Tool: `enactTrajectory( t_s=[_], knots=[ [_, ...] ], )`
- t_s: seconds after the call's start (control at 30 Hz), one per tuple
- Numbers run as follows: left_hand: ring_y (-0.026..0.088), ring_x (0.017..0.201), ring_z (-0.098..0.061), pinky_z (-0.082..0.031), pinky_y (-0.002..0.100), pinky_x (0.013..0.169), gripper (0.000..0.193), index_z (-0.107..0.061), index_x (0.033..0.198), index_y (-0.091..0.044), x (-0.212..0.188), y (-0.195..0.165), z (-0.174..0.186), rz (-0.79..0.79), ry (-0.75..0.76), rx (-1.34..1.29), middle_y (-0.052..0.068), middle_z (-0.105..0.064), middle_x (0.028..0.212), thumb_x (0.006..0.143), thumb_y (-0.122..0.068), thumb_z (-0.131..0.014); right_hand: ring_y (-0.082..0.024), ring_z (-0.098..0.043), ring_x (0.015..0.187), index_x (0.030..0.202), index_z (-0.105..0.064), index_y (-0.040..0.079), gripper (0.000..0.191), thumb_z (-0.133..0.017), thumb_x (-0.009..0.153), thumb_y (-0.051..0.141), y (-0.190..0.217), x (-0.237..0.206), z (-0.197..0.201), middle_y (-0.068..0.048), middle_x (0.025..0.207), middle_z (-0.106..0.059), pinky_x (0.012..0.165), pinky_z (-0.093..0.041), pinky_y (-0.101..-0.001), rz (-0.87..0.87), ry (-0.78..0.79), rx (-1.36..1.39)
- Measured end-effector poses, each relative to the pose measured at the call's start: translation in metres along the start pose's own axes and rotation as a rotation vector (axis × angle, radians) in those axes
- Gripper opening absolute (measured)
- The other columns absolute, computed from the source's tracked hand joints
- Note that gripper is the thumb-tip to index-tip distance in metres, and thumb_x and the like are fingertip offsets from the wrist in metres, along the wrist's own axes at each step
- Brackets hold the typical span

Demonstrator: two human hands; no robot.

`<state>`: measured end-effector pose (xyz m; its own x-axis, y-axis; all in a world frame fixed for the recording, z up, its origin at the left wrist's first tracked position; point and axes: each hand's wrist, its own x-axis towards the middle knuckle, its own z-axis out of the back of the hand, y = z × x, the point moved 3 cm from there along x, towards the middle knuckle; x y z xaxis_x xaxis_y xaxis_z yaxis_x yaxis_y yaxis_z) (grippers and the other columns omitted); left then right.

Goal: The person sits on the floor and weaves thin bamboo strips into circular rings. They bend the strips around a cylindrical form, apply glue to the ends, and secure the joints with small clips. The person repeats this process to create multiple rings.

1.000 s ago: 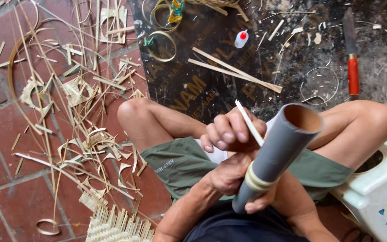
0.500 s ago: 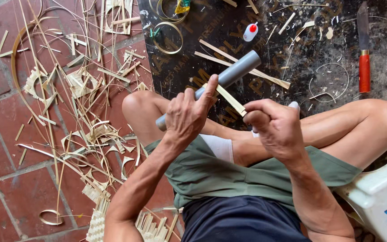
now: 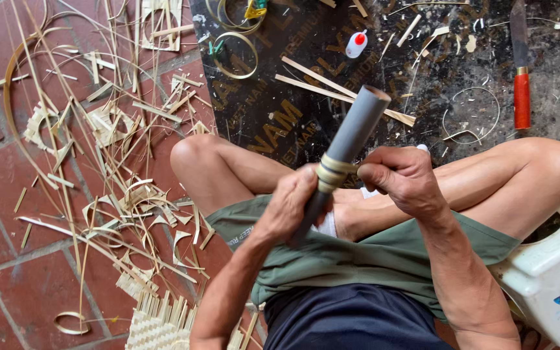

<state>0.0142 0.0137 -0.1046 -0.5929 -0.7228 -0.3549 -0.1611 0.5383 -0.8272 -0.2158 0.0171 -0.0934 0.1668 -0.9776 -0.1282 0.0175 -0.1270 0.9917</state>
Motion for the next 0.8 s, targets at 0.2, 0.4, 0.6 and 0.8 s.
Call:
enactTrajectory(
  t_s=[0.2, 0.4, 0.6, 0.8],
  knots=[
    [0.021, 0.051, -0.057, -0.050, 0.034, 0.048, 0.067, -0.054, 0.134, 0.000, -0.013, 0.022, -0.045, 0.291, 0.392, -0.832, 0.017, -0.063, 0.074, 0.112, -0.056, -0.025, -0.014, -0.064, 0.089, 0.102, -0.066, -0.003, 0.032, -0.090, 0.087, 0.010, 0.005, 0.001, -0.007, -0.010, 0.097, -0.068, 0.077, -0.055, -0.0291, 0.109, 0.124, 0.453],
    [0.023, 0.051, -0.059, -0.049, 0.036, 0.048, 0.055, -0.057, 0.130, -0.001, -0.029, 0.019, -0.075, 0.411, 0.811, -1.171, 0.018, -0.064, 0.072, 0.114, -0.049, -0.036, -0.025, -0.074, 0.111, 0.140, -0.060, -0.010, 0.076, -0.092, 0.079, 0.022, 0.052, 0.011, -0.040, -0.026, 0.136, -0.070, 0.097, -0.063, -0.0353, 0.153, 0.519, 0.551],
    [0.022, 0.051, -0.060, -0.049, 0.035, 0.048, 0.056, -0.059, 0.123, -0.001, -0.040, 0.019, -0.092, 0.446, 0.959, -1.239, 0.017, -0.064, 0.072, 0.112, -0.051, -0.037, -0.024, -0.076, 0.094, 0.129, -0.061, -0.003, 0.052, -0.091, 0.089, 0.011, 0.070, 0.004, -0.082, -0.020, 0.108, -0.075, 0.084, -0.064, -0.0337, 0.207, 0.953, 0.813],
    [0.021, 0.052, -0.061, -0.049, 0.033, 0.047, 0.058, -0.061, 0.115, -0.001, -0.043, 0.021, -0.090, 0.465, 0.942, -1.216, 0.016, -0.065, 0.071, 0.109, -0.054, -0.038, -0.021, -0.060, 0.062, 0.092, -0.061, 0.002, 0.034, -0.074, 0.089, 0.033, 0.154, -0.055, -0.155, -0.007, 0.069, -0.059, 0.058, -0.047, -0.0320, -0.057, -1.024, -0.194]
  ],
)
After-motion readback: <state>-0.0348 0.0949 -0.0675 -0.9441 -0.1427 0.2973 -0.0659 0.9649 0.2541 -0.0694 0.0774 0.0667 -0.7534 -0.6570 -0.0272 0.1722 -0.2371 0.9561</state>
